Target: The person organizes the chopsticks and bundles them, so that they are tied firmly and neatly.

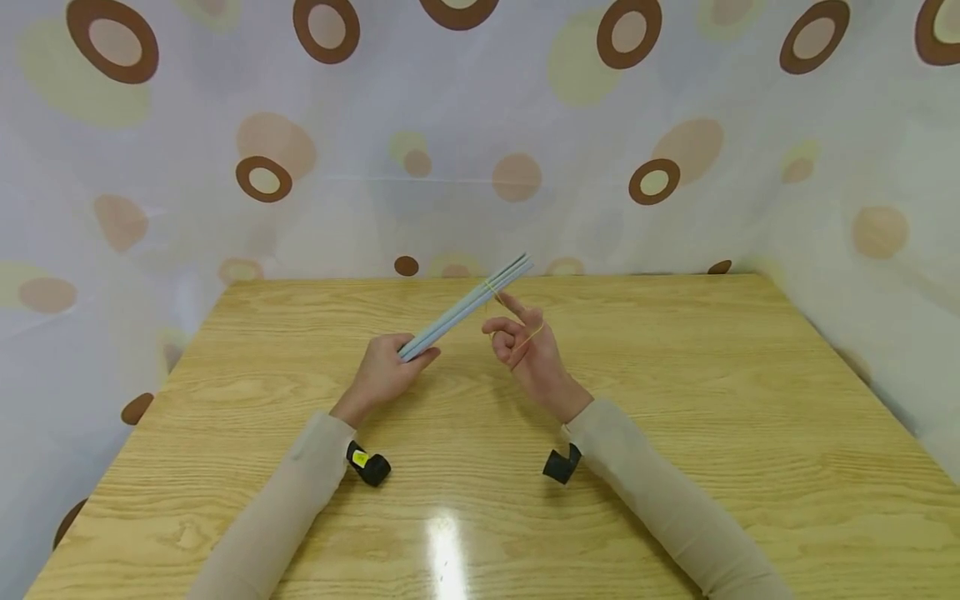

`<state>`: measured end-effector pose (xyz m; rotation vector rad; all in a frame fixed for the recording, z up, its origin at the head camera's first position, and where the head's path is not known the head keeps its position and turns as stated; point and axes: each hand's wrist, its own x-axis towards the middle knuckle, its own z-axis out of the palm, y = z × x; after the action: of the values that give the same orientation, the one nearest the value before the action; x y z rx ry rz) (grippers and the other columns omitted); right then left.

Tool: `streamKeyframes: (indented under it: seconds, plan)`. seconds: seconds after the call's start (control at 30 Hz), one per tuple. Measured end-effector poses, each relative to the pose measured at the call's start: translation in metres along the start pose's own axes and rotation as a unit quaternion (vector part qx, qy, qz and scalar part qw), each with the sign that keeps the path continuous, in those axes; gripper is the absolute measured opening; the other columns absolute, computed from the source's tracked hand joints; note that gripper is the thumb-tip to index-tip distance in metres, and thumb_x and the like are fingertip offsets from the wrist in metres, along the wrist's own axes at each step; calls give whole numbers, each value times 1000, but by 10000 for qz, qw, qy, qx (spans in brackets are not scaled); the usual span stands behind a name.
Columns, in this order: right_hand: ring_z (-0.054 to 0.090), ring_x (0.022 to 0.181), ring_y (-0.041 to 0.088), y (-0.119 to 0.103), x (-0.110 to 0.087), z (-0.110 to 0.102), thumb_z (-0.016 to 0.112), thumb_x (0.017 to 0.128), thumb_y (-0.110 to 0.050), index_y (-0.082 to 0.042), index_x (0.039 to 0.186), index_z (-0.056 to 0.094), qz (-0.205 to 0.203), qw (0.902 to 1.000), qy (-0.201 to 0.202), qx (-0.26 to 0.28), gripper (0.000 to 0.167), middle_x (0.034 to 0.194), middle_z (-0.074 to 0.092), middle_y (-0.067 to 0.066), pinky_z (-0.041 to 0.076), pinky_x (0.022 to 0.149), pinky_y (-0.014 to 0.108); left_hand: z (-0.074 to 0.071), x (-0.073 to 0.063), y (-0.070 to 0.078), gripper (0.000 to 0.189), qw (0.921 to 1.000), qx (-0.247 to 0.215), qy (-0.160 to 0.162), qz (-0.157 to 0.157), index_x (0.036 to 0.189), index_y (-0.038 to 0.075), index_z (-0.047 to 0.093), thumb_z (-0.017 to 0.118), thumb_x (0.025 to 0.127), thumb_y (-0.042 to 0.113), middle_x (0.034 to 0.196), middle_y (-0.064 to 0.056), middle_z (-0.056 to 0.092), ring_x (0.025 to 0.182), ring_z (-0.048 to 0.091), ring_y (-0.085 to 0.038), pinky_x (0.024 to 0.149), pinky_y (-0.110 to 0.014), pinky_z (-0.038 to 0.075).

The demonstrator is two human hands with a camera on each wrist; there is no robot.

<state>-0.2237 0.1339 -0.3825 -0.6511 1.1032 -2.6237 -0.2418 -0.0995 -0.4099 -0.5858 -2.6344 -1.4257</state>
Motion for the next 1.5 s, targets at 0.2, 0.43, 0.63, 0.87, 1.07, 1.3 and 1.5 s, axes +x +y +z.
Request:
streamKeyframes:
  seconds: [0.2, 0.43, 0.63, 0.87, 1.07, 1.3, 1.5]
  plan:
    - [58, 68, 11, -13, 1, -14, 54, 87, -56, -7, 128, 56, 349, 9836, -1307, 1190, 64, 105, 67, 10, 47, 64, 14, -5, 0, 0, 30, 9990, 414, 54, 155, 68, 9, 58, 69, 90, 27, 53, 5, 35, 46, 32, -10, 45, -22, 29]
    - [59, 80, 18, -32, 1, -24, 50, 85, -65, 3, 142, 42, 1042, 9539, -1946, 2033, 88, 119, 60, 18, 50, 75, 21, -9, 0, -2, 28, 9945, 830, 71, 633, 66, 9, 58, 71, 88, 20, 55, 5, 40, 48, 34, -9, 46, -21, 29]
    - [58, 87, 20, -41, 1, -26, 28, 86, -76, 6, 142, 39, 1024, 9604, -2047, 1587, 100, 124, 57, 19, 46, 73, 21, -13, 2, -2, 26, 9706, 1612, 639, 1668, 65, 8, 56, 75, 82, 14, 53, 4, 39, 49, 32, -8, 47, -21, 28]
    - [59, 110, 24, -45, 4, -34, 30, 88, -74, 5, 140, 43, 901, 9643, -2337, 857, 96, 125, 61, 17, 43, 70, 20, -25, 3, -2, 22, 9170, 2755, 1226, 2612, 70, 7, 57, 79, 72, 9, 51, 0, 48, 49, 32, -7, 45, -25, 36]
    - [64, 95, 19, -49, 5, -41, 33, 90, -70, 1, 141, 44, 978, 9656, -2407, 74, 88, 115, 67, 16, 42, 67, 21, -33, 4, -1, 25, 8711, 3324, 1552, 3265, 69, 6, 54, 79, 69, 5, 52, -2, 54, 45, 33, -7, 39, -26, 35]
    - [56, 66, 6, -53, 5, -40, 49, 89, -62, -17, 137, 53, 1137, 9617, -2222, -1130, 66, 105, 70, 2, 39, 60, 18, -35, 6, 2, 27, 8507, 3620, 1604, 3456, 70, 5, 53, 80, 67, 3, 54, -4, 57, 41, 36, -10, 38, -24, 34]
    - [51, 60, 6, -53, 3, -36, 61, 82, -56, -20, 131, 55, 1036, 9545, -1398, -2421, 62, 94, 68, -1, 30, 54, 24, -35, 7, 4, 26, 8558, 3691, 1501, 3300, 73, 4, 55, 81, 68, 3, 58, -6, 62, 42, 42, -11, 40, -25, 38]
